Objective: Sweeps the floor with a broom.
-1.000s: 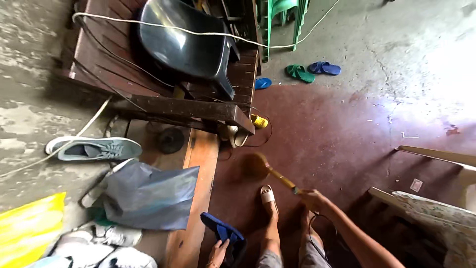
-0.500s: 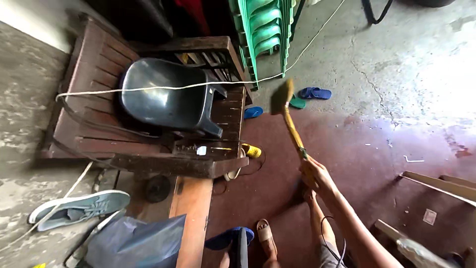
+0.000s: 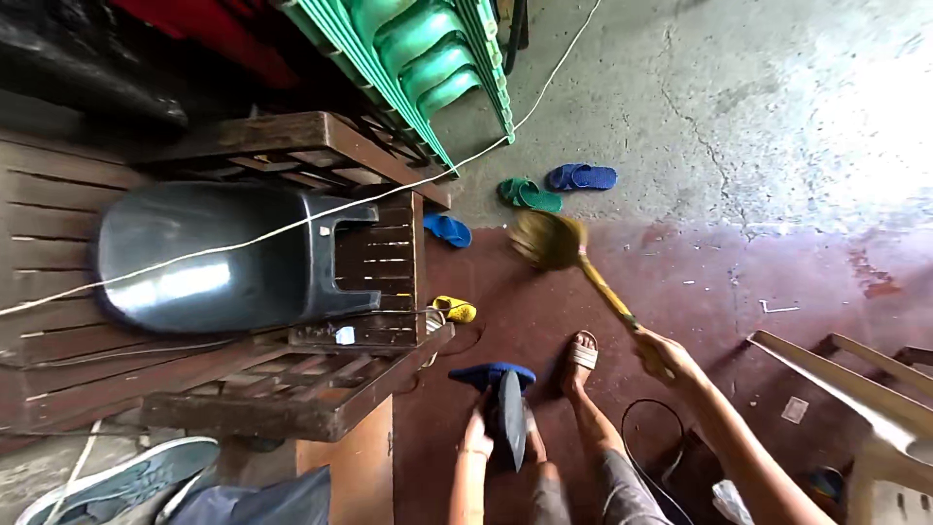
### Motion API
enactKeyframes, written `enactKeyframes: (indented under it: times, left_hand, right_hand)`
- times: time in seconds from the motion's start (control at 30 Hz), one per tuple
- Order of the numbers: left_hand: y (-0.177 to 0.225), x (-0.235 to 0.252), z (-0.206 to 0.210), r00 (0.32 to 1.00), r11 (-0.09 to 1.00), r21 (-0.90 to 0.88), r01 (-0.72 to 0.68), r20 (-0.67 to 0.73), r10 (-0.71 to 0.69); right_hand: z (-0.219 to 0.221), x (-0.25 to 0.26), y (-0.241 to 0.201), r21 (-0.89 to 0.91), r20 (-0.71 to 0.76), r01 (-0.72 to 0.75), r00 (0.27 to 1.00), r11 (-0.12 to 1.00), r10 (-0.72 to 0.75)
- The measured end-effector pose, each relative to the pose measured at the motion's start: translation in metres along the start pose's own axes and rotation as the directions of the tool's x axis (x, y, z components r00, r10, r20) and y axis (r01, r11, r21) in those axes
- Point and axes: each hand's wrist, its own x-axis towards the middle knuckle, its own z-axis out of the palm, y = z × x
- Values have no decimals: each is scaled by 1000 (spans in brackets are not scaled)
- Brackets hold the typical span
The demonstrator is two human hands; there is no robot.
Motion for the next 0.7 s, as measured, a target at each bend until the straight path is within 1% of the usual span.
enactKeyframes:
  times: [0.07, 0.13, 0.2, 0.3, 0.37, 0.4, 0.43, 0.5, 0.57, 0.63, 0.7]
  left_hand:
    - [21, 18, 34, 998, 995, -93, -38, 44, 42]
    - [45, 29, 64, 994, 978, -197, -68, 68, 83]
    - [67, 47, 89, 991, 951, -296, -86, 69, 111]
    - [98, 74, 123, 991, 906, -405, -123, -3, 133]
    - [116, 94, 133, 990, 874, -468, -135, -28, 138]
    - [125, 103, 139, 991, 855, -501, -130, -44, 125]
    - [135, 111, 144, 993, 839, -531, -118, -62, 100]
    - [159, 130, 158, 993, 814, -572, -99, -109, 44]
    - [177, 142, 160, 982, 806, -584, -92, -187, -24]
    - [188, 149, 161, 962, 815, -571, -98, -265, -70]
    - [197, 156, 162, 953, 832, -548, -90, -291, -89]
  right_hand:
    - [-57, -32, -1, -28, -146, 60, 987, 998, -63]
    - [-86, -57, -5, -71, -277, 131, 950, 989, -146]
    - [-91, -78, -19, -108, -333, 185, 919, 977, -210]
    - [-72, -110, -47, -81, -317, 245, 913, 966, -258]
    - [-50, -126, -68, -50, -252, 231, 939, 972, -236]
    - [-38, -131, -79, -32, -198, 216, 956, 976, -218]
    - [-25, -132, -93, -5, -130, 194, 973, 981, -193]
    - [7, -118, -123, 85, 41, 137, 989, 987, -141]
    - [53, -90, -153, 152, 211, 14, 977, 988, -46]
    - [107, -39, -178, 117, 352, -77, 935, 990, 31]
    - [162, 31, -193, 6, 421, -51, 906, 999, 44]
